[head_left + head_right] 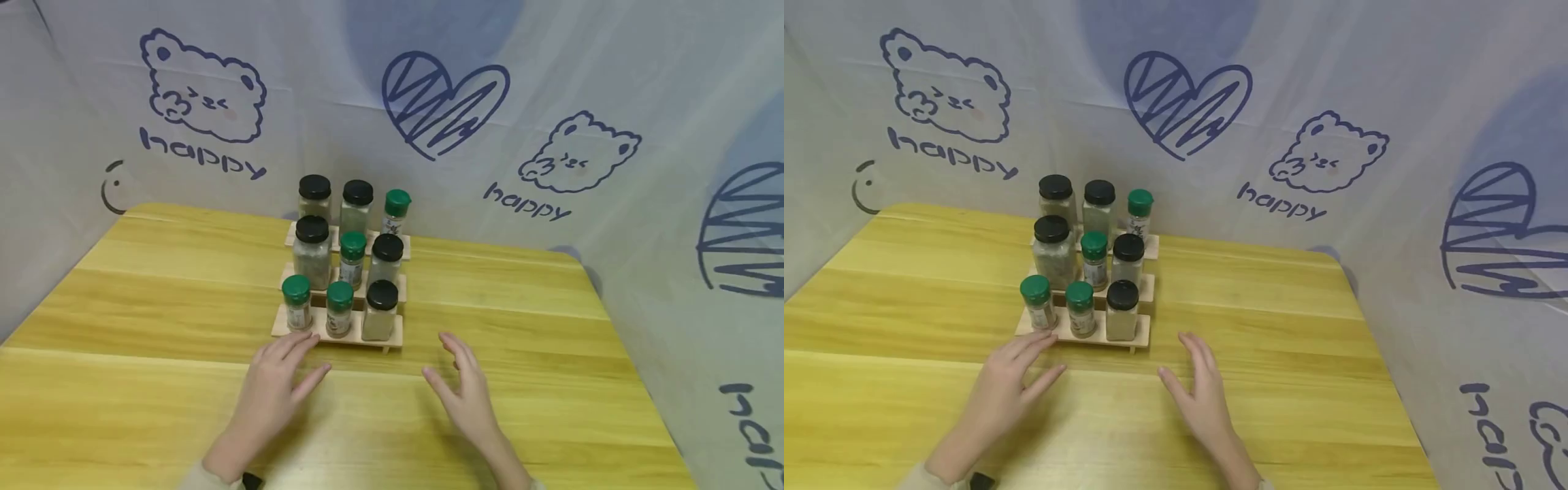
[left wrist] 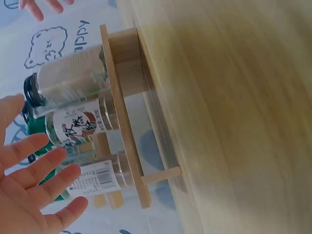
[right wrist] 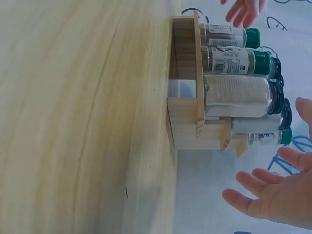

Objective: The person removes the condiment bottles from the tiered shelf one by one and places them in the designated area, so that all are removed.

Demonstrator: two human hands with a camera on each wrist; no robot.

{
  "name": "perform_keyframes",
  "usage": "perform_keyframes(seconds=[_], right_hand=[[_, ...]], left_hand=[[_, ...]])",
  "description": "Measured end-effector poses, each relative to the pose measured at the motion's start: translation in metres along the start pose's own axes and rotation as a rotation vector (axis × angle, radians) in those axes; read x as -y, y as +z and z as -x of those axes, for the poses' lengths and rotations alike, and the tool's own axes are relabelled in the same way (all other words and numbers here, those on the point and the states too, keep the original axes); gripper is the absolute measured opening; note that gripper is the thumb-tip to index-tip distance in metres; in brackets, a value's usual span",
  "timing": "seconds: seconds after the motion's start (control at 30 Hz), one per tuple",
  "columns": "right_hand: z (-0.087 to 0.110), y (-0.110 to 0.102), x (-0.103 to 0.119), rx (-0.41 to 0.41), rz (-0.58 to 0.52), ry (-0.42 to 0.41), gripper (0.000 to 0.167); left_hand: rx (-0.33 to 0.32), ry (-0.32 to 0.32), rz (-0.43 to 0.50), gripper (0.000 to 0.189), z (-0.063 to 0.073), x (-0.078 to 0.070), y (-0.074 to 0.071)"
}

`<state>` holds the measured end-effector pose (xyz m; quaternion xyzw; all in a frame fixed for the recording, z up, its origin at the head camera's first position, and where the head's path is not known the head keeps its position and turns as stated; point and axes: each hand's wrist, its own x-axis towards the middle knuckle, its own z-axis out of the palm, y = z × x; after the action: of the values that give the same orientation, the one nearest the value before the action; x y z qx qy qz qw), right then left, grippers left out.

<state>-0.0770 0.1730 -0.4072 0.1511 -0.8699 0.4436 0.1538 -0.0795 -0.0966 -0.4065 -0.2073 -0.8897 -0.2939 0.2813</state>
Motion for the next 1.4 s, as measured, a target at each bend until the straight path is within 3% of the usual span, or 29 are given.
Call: perform_keyframes(seconds=[0.27, 0.43, 0.53, 0.7, 1.03, 1.4], right_hand=[[-0.006, 0.003, -0.005, 0.016, -0.117, 0.026, 0.044], [-0.008, 0.006, -0.004, 0.018, -0.213, 0.037, 0.038], [-0.01, 0.008, -0.004, 0.022, -0.245, 0.039, 0.036], [-0.014, 0.011, -0.004, 0.031, -0.241, 0.062, 0.032], [-0.022, 0.016, -0.005, 0.04, -0.242, 0.07, 0.029], [-0.033, 0.024, -0.002, 0.019, -0.284, 0.012, 0.03]], left_hand=[[-0.05, -0.208, 0.19, 0.03, -0.006, 0.001, 0.0], [-0.154, -0.262, 0.226, 0.025, -0.008, 0.009, 0.002], [-0.179, -0.276, 0.227, 0.023, -0.007, 0.017, 0.001], [-0.11, -0.338, 0.226, 0.025, -0.006, 0.03, -0.003], [0.119, -0.581, 0.324, 0.033, -0.009, 0.051, -0.016], [0.214, -0.69, 0.473, 0.039, -0.016, 0.067, -0.017]])
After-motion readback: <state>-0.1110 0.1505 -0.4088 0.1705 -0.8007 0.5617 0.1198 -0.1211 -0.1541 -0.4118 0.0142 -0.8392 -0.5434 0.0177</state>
